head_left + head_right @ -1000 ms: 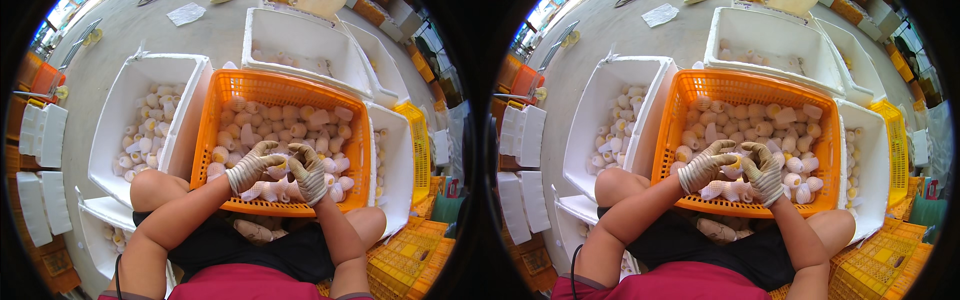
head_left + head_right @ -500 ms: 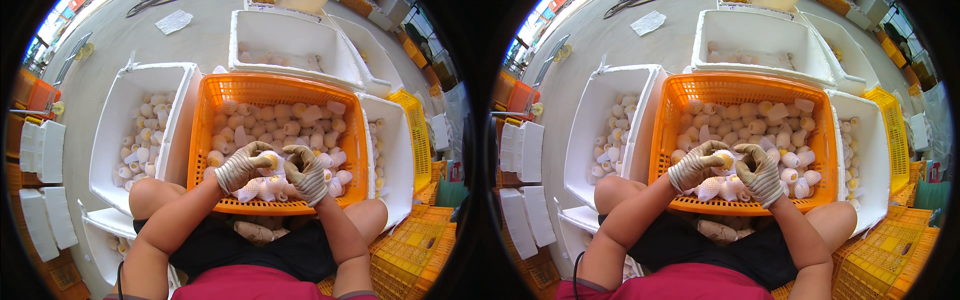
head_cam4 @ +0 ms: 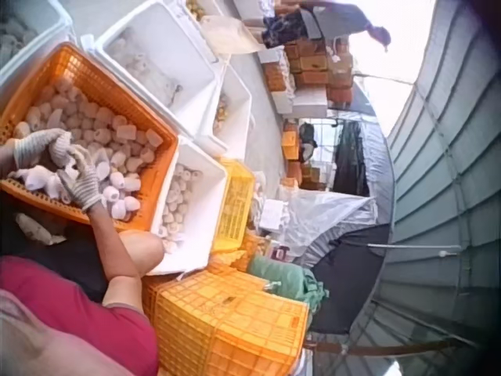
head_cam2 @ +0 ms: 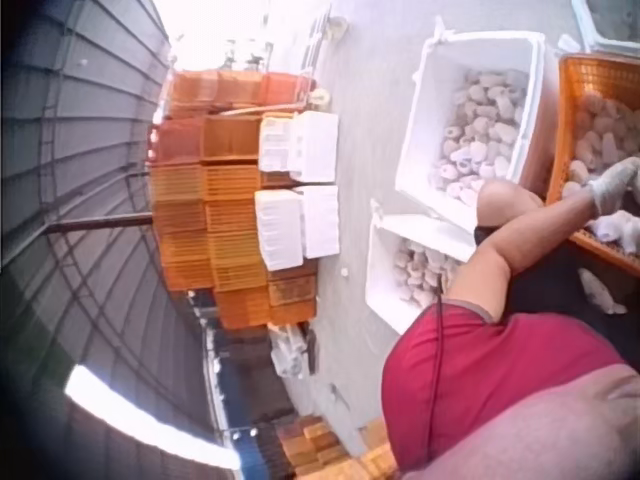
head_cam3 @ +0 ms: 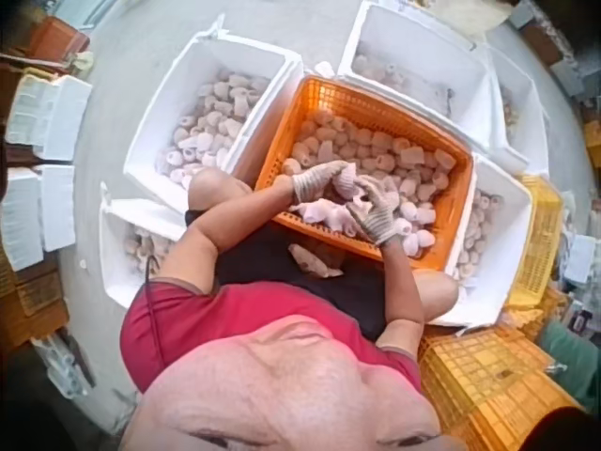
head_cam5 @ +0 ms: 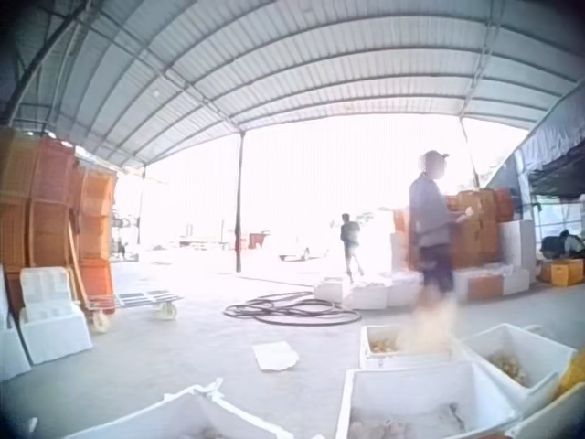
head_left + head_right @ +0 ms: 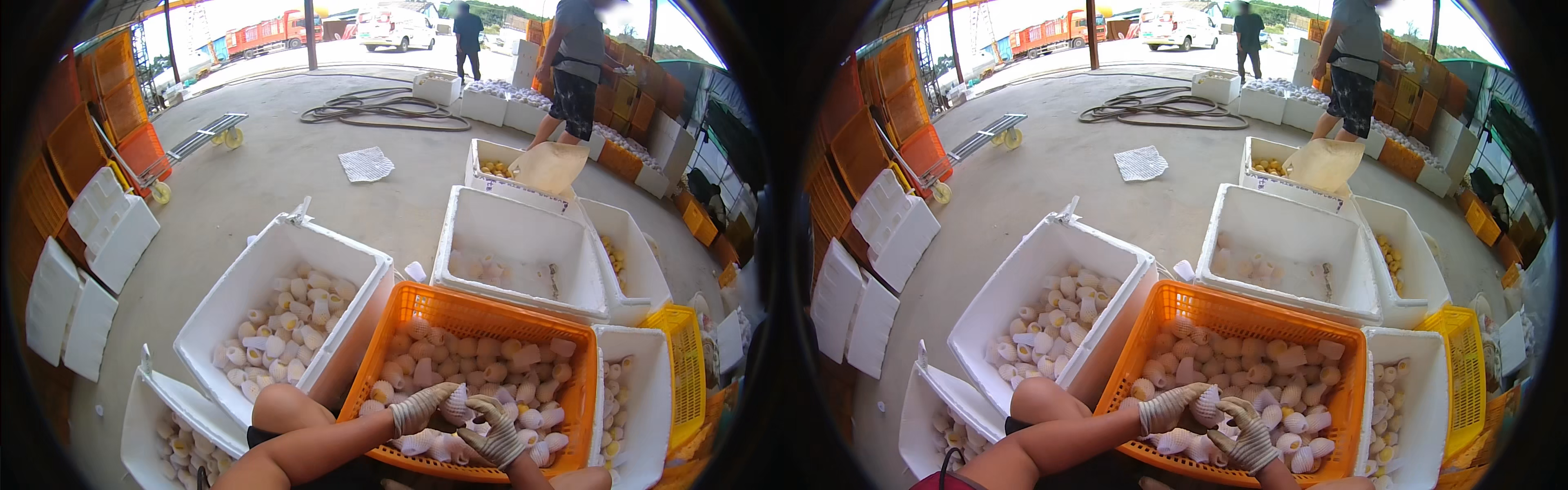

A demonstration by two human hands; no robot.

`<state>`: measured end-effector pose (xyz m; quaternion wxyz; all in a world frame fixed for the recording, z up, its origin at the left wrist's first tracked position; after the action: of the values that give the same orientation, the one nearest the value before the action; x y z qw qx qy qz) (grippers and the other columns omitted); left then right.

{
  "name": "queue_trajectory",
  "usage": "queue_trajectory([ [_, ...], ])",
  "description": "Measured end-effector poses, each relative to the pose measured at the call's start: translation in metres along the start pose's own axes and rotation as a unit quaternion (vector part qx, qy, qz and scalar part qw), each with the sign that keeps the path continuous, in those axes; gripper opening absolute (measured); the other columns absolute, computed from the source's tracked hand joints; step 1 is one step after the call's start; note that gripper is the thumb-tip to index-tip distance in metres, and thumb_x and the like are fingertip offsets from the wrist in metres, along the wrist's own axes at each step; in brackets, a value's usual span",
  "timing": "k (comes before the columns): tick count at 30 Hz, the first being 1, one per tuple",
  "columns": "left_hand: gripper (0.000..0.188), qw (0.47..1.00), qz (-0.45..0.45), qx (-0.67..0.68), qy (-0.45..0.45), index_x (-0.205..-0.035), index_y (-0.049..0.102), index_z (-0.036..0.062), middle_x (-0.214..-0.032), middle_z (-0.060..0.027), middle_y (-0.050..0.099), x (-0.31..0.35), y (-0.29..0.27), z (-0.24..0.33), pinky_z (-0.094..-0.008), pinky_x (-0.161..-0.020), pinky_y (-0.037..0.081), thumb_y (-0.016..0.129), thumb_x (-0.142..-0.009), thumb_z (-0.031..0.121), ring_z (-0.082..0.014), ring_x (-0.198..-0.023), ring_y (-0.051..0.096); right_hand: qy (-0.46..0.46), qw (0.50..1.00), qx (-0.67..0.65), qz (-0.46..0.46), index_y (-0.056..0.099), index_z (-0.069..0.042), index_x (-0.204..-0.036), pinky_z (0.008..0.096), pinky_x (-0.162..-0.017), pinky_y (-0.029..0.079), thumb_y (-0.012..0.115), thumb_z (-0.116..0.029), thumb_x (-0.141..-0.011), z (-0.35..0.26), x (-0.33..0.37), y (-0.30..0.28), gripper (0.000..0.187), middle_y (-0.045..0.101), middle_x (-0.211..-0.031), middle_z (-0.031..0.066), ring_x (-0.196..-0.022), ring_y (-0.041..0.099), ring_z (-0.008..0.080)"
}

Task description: The person sits cross-legged and repeatedly picks small yellow fruits from an orange basket, removes their white foam netting, and places the unwrapped fruits into a white styrofoam box. The process continues throughout the clip.

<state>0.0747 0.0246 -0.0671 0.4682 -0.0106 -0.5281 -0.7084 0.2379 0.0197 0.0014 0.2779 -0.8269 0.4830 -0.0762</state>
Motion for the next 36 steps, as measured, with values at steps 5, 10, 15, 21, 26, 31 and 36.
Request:
queue_trajectory([
  [5,0.046,0.999,-0.005,0.040,-0.015,-0.123,0.053,0.0136,-0.119,-0.0082,0.061,0.007,-0.004,-0.007,-0.0412,-0.093,0.053,0.051,-0.096,0.050,-0.0223,-0.105,0.062,-0.019,0.998,0.051,0.027,0.059,-0.009,-0.121,0.0352,-0.081,0.053,0.077,-0.012,-0.074,-0.006,-0.002,0.013,0.050,0.060,-0.111,0.0135,-0.100,0.062,0.0275],
  [10,0.051,0.989,-0.037,-0.096,0.106,-0.126,0.050,0.0103,-0.109,-0.0060,0.061,0.015,0.024,0.004,-0.0386,-0.091,0.052,0.052,-0.096,0.052,-0.0193,-0.100,0.061,-0.016,0.996,0.052,0.067,0.061,-0.005,-0.116,0.0350,-0.080,0.053,0.074,-0.012,-0.077,-0.013,-0.003,0.004,0.041,0.063,-0.104,0.0135,-0.092,0.064,0.0275],
  [15,0.045,0.990,-0.022,-0.128,0.060,-0.119,0.056,0.0103,-0.102,-0.0040,0.061,-0.001,0.002,-0.006,-0.0347,-0.085,0.053,0.052,-0.097,0.049,-0.0180,-0.093,0.061,-0.051,0.989,0.115,0.077,0.063,-0.004,-0.113,0.0343,-0.079,0.052,0.072,-0.014,-0.080,-0.005,0.000,0.010,0.036,0.065,-0.096,0.0144,-0.086,0.065,0.0274],
  [21,0.043,0.999,0.025,-0.026,-0.007,-0.112,0.059,0.0110,-0.100,-0.0059,0.063,0.007,0.005,-0.008,-0.0357,-0.076,0.055,0.052,-0.096,0.050,-0.0202,-0.086,0.062,-0.038,0.993,0.041,0.100,0.064,-0.004,-0.112,0.0368,-0.071,0.053,0.070,-0.016,-0.082,-0.019,-0.001,0.016,0.032,0.066,-0.093,0.0150,-0.081,0.066,0.0304],
  [26,0.042,0.998,0.033,-0.046,-0.012,-0.109,0.059,0.0113,-0.094,-0.0044,0.063,0.004,0.012,-0.005,-0.0356,-0.072,0.056,0.054,-0.095,0.051,-0.0191,-0.081,0.062,-0.027,0.988,0.119,0.096,0.066,-0.004,-0.102,0.0377,-0.068,0.052,0.067,-0.014,-0.084,-0.016,0.002,0.009,0.020,0.066,-0.085,0.0146,-0.077,0.066,0.0314],
  [31,0.039,0.991,0.096,0.008,-0.095,-0.101,0.060,0.0111,-0.087,-0.0035,0.066,0.011,0.004,-0.011,-0.0308,-0.055,0.056,0.054,-0.095,0.049,-0.0152,-0.073,0.064,0.056,0.994,0.035,0.088,0.065,-0.002,-0.086,0.0384,-0.062,0.049,0.063,-0.013,-0.088,-0.008,-0.004,0.020,0.012,0.064,-0.075,0.0168,-0.065,0.062,0.0329],
  [36,0.043,0.990,0.053,0.031,-0.124,-0.104,0.060,0.0082,-0.086,-0.0085,0.066,0.014,0.018,-0.007,-0.0274,-0.045,0.056,0.050,-0.096,0.049,-0.0201,-0.069,0.068,0.061,0.992,-0.033,0.104,0.066,0.001,-0.090,0.0315,-0.061,0.049,0.063,-0.012,-0.090,-0.015,-0.003,0.010,0.013,0.064,-0.071,0.0127,-0.064,0.063,0.0207],
])
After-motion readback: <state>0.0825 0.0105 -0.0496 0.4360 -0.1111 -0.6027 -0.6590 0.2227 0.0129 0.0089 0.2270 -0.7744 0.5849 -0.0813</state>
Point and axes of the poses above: each hand's wrist, its own x-axis away from the middle knuckle, its own y-axis out of the palm, z = x × y, the point moved 4 cm from there along -x, towards the middle knuckle
